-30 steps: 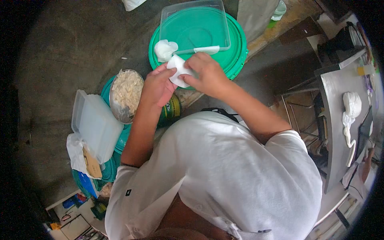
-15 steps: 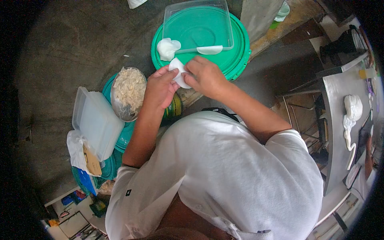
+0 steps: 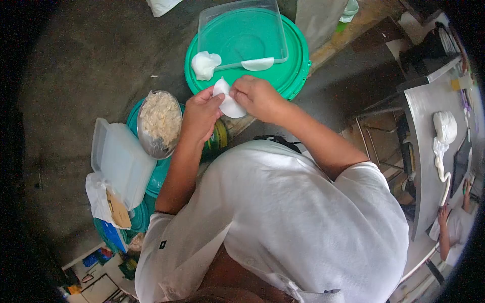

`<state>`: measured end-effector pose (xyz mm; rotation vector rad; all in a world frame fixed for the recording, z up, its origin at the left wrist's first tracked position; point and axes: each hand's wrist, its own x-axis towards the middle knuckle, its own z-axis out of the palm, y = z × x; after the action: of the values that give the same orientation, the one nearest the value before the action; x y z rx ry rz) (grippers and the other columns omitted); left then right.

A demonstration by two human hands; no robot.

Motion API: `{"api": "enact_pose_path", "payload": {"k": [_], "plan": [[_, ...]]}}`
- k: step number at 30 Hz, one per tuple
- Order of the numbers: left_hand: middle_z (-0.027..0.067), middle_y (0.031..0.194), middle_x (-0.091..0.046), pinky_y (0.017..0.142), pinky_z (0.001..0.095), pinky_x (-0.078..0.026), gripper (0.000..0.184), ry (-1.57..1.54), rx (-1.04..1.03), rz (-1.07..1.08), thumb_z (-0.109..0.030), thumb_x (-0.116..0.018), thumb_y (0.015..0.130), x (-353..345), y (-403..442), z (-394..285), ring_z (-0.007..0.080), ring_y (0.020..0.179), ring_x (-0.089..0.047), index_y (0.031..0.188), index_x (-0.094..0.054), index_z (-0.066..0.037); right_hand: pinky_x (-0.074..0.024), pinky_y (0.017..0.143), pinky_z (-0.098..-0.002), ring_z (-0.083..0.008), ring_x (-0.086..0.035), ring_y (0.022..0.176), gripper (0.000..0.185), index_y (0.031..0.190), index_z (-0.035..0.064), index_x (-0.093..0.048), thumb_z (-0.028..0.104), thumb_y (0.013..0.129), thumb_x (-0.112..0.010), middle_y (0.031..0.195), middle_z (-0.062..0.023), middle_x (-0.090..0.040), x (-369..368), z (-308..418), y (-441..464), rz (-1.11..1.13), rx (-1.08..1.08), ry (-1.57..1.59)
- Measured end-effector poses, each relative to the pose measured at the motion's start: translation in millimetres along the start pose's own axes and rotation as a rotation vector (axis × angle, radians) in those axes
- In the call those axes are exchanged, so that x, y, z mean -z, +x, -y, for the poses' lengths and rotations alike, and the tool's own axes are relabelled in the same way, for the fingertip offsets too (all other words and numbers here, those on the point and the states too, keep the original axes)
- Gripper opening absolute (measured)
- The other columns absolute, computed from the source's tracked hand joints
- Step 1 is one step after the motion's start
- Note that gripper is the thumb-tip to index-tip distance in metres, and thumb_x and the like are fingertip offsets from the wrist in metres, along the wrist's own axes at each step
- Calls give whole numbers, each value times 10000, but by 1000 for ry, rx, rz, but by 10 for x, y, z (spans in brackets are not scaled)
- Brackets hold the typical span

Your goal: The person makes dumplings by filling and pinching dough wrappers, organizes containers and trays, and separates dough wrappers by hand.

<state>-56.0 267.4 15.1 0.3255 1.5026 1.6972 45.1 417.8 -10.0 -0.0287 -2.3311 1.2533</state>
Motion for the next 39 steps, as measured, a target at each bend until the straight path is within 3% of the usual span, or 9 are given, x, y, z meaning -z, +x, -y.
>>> {"api": "enact_pose_path", "payload": {"k": [4, 9, 11, 13, 15, 24, 28, 36, 39], "plan": [[62, 977, -659, 691, 261, -518, 218, -39, 1, 13, -51, -572, 915, 48, 36, 38, 121, 813, -632, 1122, -614, 5, -469, 677, -345, -242, -588, 767, 135, 903, -12, -610, 122, 886, -617, 820, -124, -605, -37, 59, 2, -29, -202, 94], [78, 994, -659, 714, 274, -524, 209, -3, 4, -9, -45, -576, 912, 103, 59, 65, 140, 828, -640, 1108, -612, 17, -476, 683, -352, -252, -601, 762, 158, 892, -14, -621, 143, 878, -615, 807, -133, -612, -97, 27, -8, -34, -112, 84], [44, 892, -656, 582, 213, -457, 212, -1, -10, -51, -42, -585, 893, 80, 39, 60, 77, 686, -576, 1085, -632, 32, -487, 701, -376, -288, -620, 757, 179, 871, -18, -628, 161, 864, -618, 806, -153, -620, -100, -22, 4, -41, -143, 101], [46, 889, -656, 577, 212, -452, 199, -36, -9, -60, -42, -584, 893, 103, 43, 74, 78, 685, -576, 1071, -634, 33, -455, 617, -273, -136, -563, 692, 132, 901, 34, -623, 151, 924, -567, 790, -34, -600, -88, -102, 25, 6, -465, 366], [49, 886, -657, 571, 211, -447, 186, -71, -7, -73, -41, -584, 893, 164, 62, 106, 80, 683, -575, 1056, -635, 33, -457, 605, -266, -124, -560, 674, 125, 899, 42, -619, 147, 927, -557, 790, -26, -599, -84, -145, 85, -54, -564, 541], [126, 1030, -647, 798, 349, -546, 209, -218, 48, -67, -38, -576, 901, 307, 22, 78, 207, 897, -650, 1092, -588, 46, -576, 699, -378, -207, -645, 752, 108, 971, 16, -572, 98, 939, -510, 907, -93, -629, 205, -408, 337, -193, -854, 1181], [131, 1012, -654, 768, 341, -551, 212, -234, 31, -154, -34, -568, 895, 411, -13, 5, 212, 869, -660, 1093, -579, 40, -569, 741, -380, -217, -638, 809, 157, 995, 1, -561, 132, 950, -487, 889, -102, -612, 463, -626, 488, -275, -765, 1077], [121, 976, -663, 728, 332, -557, 196, -140, -43, -161, -51, -580, 890, 436, -62, -112, 200, 812, -667, 1071, -585, 25, -532, 586, -373, -222, -617, 755, 264, 1048, 4, -604, 223, 909, -556, 892, -108, -616, 1059, -1608, 691, -315, -724, 624], [123, 972, -665, 730, 334, -557, 207, -133, -27, -136, -65, -584, 894, 417, -58, -124, 202, 810, -668, 1079, -585, 26, -528, 544, -367, -241, -628, 689, 297, 1025, -11, -640, 243, 894, -561, 835, -111, -653, 1157, -1793, 591, -372, -834, 147]]}}
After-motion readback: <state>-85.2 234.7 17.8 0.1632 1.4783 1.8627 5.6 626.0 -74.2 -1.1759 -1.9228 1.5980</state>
